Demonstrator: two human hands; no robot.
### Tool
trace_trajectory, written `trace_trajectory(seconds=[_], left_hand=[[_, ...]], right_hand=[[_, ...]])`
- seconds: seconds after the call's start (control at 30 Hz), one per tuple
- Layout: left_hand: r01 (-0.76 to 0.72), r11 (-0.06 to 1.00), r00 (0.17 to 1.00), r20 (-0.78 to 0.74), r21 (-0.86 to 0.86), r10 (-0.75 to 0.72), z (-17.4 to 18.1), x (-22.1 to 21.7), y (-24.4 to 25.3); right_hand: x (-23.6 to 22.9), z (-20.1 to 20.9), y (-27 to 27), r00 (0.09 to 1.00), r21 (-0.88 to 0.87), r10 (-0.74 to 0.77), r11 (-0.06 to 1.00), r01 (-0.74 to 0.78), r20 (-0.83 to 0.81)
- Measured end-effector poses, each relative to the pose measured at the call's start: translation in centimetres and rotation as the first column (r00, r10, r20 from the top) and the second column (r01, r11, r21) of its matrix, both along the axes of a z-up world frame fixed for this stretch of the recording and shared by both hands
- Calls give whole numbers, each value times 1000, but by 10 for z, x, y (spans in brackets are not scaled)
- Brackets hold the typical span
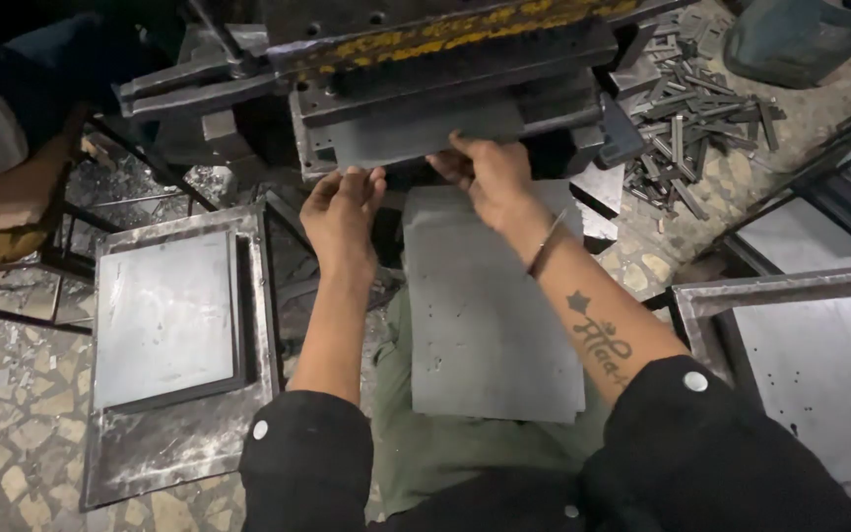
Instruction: Using a manual stamping press to punch holes into square metal plates and stacking them.
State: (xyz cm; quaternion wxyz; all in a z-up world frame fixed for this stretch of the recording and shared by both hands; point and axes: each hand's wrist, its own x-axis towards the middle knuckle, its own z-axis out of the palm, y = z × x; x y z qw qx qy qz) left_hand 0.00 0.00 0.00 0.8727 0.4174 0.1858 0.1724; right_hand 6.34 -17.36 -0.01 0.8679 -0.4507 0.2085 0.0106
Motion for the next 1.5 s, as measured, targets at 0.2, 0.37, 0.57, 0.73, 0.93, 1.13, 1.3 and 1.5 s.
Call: trace_trajectory(seconds=[0.2, 0.37, 0.57, 0.73, 0.93, 1.13, 1.3, 1.5], left_hand=[[-55, 998, 998, -4, -26, 55, -6, 11, -25], [-52, 998, 999, -14, 22, 52, -1, 10, -39], [-5, 999, 1000, -7, 49, 6, 7, 3, -39], [41, 999, 999, 1, 33, -41, 7, 2, -37], [25, 1000, 1000, 5, 15, -25, 0, 6, -38], [136, 989, 991, -11, 54, -136, -6, -1, -30], [376, 897, 918, -226, 233, -326, 15, -35, -8], [516, 758, 812, -509, 399, -285, 28, -84, 101]], right_hand=[[6, -6, -25, 1000, -28, -18, 999, 18, 11], [8, -6, -37, 999, -12, -28, 1000, 28, 30], [1, 3, -33, 999, -1, -26, 1000, 26, 25], [-2, 2, -32, 999, -37, -21, 999, 23, 50], [-2, 0, -31, 998, -9, -35, 999, 36, 52], [0, 1, -34, 999, -22, 24, 999, -23, 28], [-2, -2, -37, 996, -31, 85, 996, -85, -11], [-85, 10, -44, 993, -77, 114, 991, -112, 23]])
